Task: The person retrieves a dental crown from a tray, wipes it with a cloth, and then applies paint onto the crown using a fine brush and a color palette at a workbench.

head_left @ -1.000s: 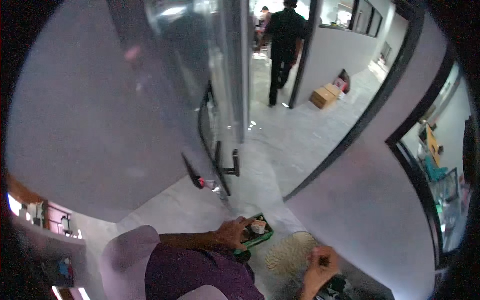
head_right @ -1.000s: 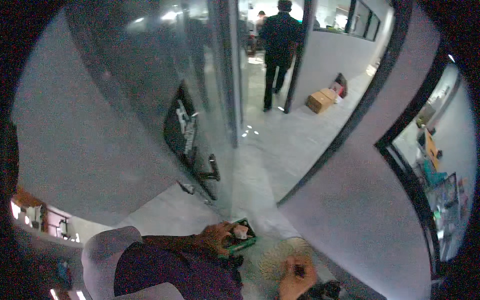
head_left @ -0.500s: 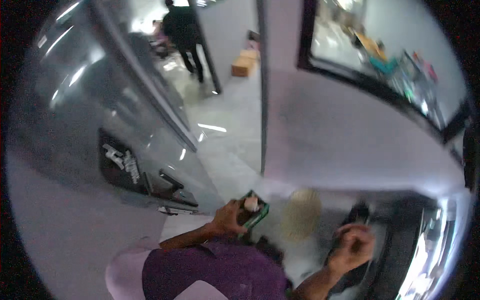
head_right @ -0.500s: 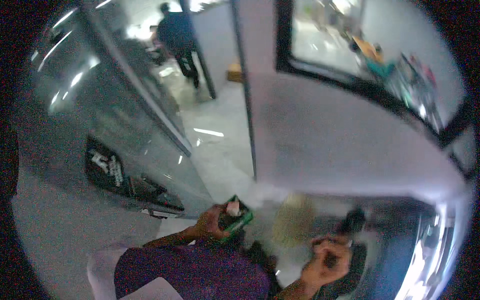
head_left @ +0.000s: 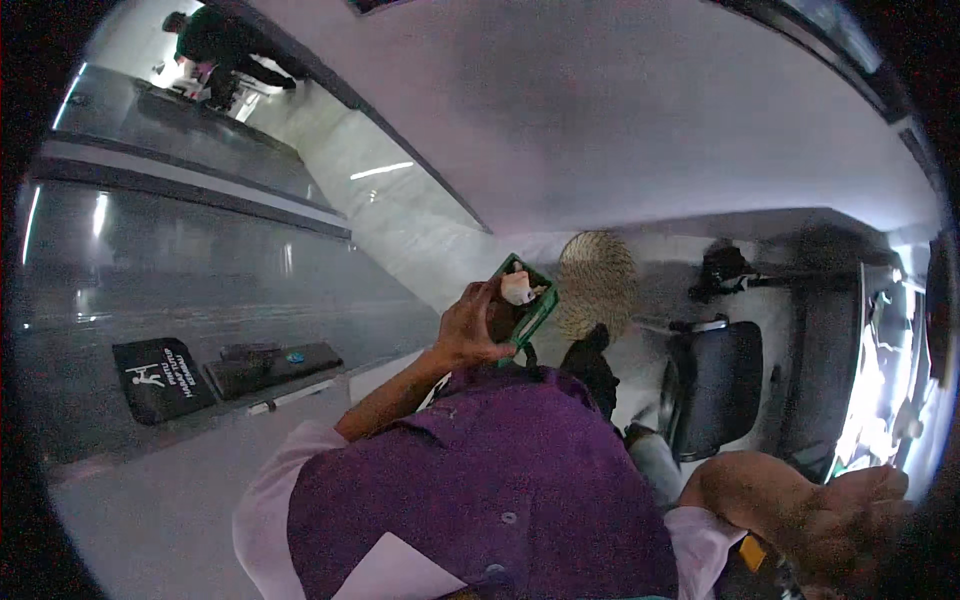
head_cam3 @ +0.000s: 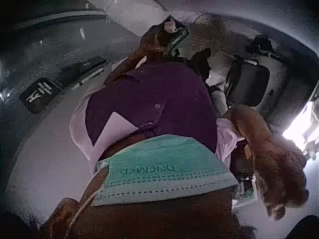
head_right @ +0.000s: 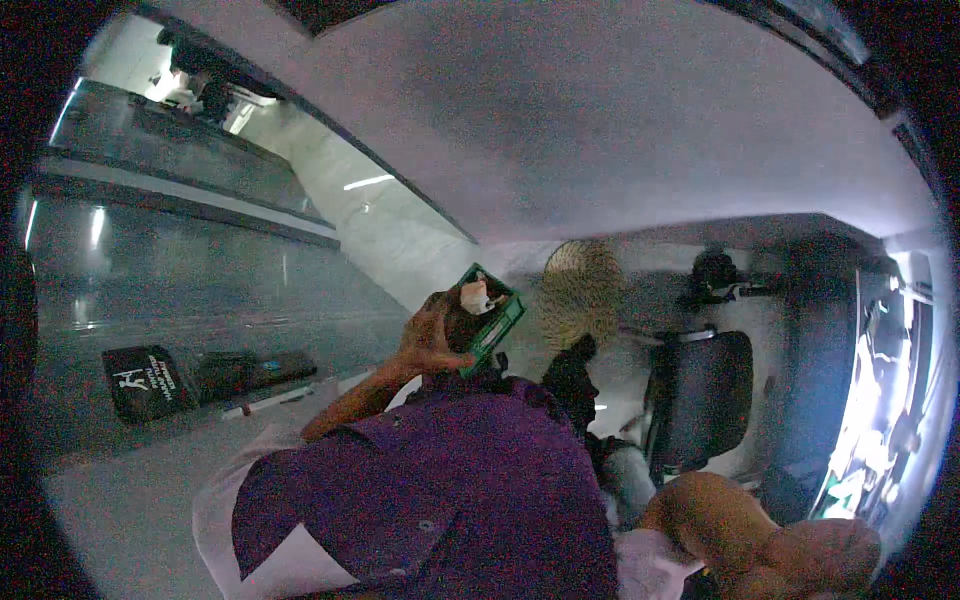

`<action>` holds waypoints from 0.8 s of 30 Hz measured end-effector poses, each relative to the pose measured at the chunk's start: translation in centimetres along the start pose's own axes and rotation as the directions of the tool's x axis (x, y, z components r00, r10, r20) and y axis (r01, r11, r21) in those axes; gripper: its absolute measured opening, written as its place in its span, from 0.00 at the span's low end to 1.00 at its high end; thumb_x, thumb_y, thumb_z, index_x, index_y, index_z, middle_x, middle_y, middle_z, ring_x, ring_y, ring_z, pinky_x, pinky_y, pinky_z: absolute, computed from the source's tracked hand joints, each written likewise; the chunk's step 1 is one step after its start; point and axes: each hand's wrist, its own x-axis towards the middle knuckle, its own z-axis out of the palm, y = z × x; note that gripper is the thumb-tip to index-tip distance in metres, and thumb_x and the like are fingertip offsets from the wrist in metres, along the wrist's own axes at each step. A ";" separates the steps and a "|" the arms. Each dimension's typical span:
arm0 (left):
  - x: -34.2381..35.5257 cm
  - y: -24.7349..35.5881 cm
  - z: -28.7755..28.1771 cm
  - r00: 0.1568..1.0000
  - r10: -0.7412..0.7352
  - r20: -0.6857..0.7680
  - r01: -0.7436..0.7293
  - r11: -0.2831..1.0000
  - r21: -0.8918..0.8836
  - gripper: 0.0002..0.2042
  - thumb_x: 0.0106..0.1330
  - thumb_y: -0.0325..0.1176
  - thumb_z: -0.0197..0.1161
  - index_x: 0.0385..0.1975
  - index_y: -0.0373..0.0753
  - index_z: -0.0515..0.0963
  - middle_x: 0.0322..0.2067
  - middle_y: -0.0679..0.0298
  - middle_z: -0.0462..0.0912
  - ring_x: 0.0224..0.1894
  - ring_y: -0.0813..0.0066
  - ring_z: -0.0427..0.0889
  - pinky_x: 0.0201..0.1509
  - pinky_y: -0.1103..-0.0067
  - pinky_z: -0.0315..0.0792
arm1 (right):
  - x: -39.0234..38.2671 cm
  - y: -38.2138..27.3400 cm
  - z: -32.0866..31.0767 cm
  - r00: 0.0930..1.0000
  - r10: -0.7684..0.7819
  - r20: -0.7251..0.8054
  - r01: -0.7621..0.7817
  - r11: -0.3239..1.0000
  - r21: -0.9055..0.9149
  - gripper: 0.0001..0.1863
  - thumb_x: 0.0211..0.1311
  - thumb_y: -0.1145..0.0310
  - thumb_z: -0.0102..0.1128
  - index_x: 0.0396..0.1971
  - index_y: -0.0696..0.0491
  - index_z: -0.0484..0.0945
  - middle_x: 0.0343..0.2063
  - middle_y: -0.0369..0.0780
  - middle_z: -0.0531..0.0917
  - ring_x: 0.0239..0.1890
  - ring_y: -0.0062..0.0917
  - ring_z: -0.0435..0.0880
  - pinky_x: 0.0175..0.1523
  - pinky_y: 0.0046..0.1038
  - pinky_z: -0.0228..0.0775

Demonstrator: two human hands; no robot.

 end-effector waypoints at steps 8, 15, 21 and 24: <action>11.0 10.3 5.4 0.975 0.153 -0.160 -0.161 0.986 -0.042 0.56 0.46 0.57 0.82 0.75 0.41 0.63 0.63 0.46 0.75 0.65 0.44 0.77 0.67 0.53 0.74 | -4.8 4.6 12.8 0.821 0.179 0.543 -0.554 0.483 0.678 0.08 0.74 0.68 0.67 0.40 0.57 0.80 0.40 0.48 0.90 0.41 0.33 0.89 0.48 0.32 0.83; 26.1 15.2 6.5 0.838 0.537 0.103 -0.515 0.838 -0.182 0.59 0.41 0.54 0.83 0.78 0.44 0.60 0.64 0.46 0.74 0.67 0.43 0.75 0.70 0.55 0.72 | -6.4 -0.3 16.8 0.471 0.181 0.864 -0.882 0.098 0.460 0.06 0.70 0.74 0.70 0.36 0.57 0.80 0.37 0.46 0.90 0.35 0.22 0.87 0.44 0.28 0.81; 36.2 25.2 6.4 0.724 0.570 0.389 -0.606 0.794 -0.036 0.59 0.43 0.51 0.81 0.79 0.43 0.58 0.65 0.44 0.72 0.66 0.43 0.76 0.67 0.56 0.74 | 5.0 8.7 13.3 0.932 0.355 -0.069 -0.265 0.801 0.537 0.10 0.65 0.64 0.70 0.36 0.54 0.81 0.36 0.51 0.87 0.41 0.43 0.85 0.47 0.44 0.77; 38.2 28.5 6.4 0.658 0.595 0.463 -0.620 0.776 -0.116 0.59 0.43 0.49 0.81 0.79 0.42 0.57 0.64 0.44 0.72 0.64 0.42 0.77 0.66 0.56 0.75 | 8.3 9.8 11.5 0.949 0.247 -0.194 -0.307 0.860 -0.408 0.12 0.72 0.58 0.62 0.42 0.53 0.80 0.44 0.45 0.84 0.53 0.38 0.78 0.64 0.47 0.62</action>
